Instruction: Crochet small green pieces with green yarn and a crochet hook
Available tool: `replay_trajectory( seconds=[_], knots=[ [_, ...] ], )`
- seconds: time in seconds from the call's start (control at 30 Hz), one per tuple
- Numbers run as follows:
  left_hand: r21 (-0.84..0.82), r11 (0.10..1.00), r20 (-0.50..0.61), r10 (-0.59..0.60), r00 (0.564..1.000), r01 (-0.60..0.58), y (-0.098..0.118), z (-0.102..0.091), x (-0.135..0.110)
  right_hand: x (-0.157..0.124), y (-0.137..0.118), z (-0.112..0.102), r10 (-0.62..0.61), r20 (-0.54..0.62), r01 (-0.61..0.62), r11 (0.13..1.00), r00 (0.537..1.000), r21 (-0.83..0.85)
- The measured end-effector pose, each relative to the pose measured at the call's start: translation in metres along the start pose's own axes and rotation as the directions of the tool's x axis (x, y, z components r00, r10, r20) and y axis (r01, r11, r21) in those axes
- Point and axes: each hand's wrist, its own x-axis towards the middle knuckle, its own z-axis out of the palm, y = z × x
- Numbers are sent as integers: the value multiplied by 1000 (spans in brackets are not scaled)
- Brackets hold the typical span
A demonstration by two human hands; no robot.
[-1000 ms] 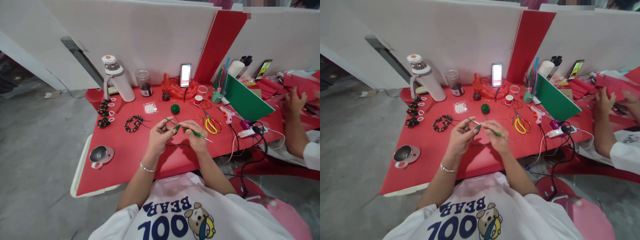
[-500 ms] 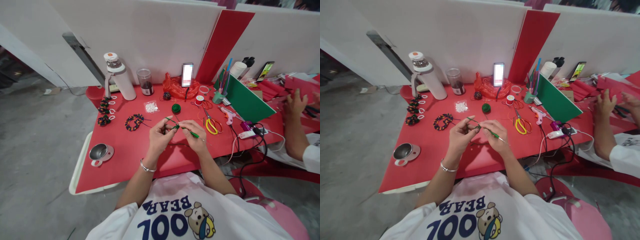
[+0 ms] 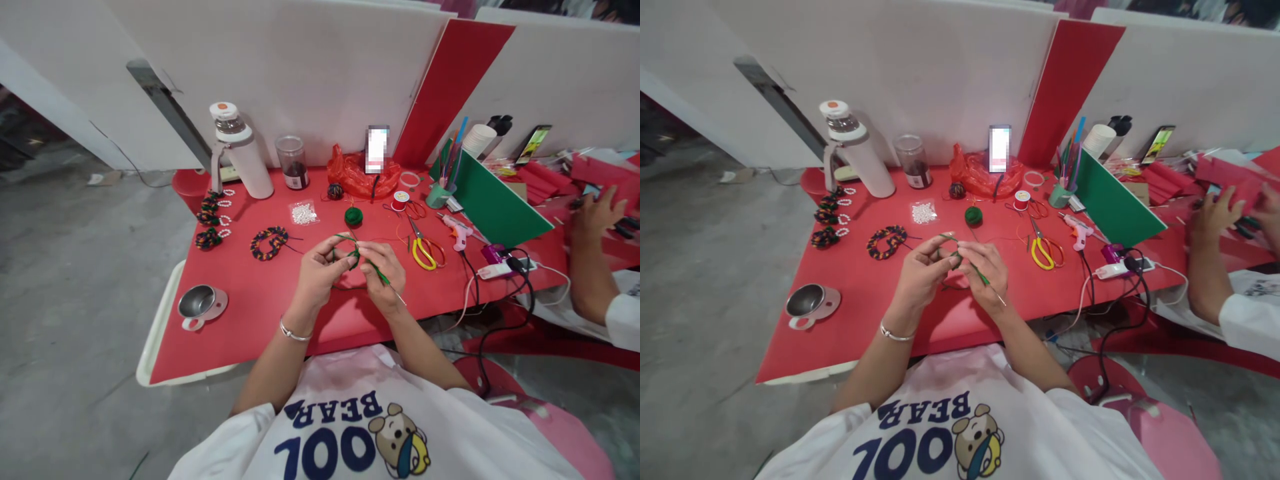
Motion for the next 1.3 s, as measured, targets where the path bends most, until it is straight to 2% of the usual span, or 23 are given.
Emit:
replay_trajectory(
  seconds=[0.07,0.13,0.23,0.3,0.37,0.57,0.77,0.9,1.1,1.3],
  knots=[
    [-26,999,30,-43,999,44,0,-2,1,-2,3,2,49,-3,-48,990,999,132],
    [-44,996,69,-80,994,83,1,-6,2,-3,8,3,140,29,-142,945,990,294],
    [-30,992,140,-117,983,122,3,-13,4,-2,16,2,284,151,-321,804,947,500],
    [14,990,185,-139,973,139,6,-17,4,2,20,0,333,237,-408,717,913,566],
    [63,987,216,-156,964,145,9,-20,3,7,23,-4,341,305,-457,675,889,579],
    [121,982,205,-169,964,146,17,-26,1,22,28,-16,277,406,-472,699,871,537],
    [189,973,213,-172,962,132,19,-24,1,27,29,-23,281,465,-518,670,840,531],
    [220,970,226,-157,962,106,19,-24,2,31,29,-29,228,514,-520,659,827,543],
    [268,962,222,-108,969,46,17,-23,2,40,31,-39,182,606,-553,661,774,507],
    [350,936,187,-37,982,-31,19,-17,0,50,25,-49,134,639,-535,688,757,490]
  ],
)
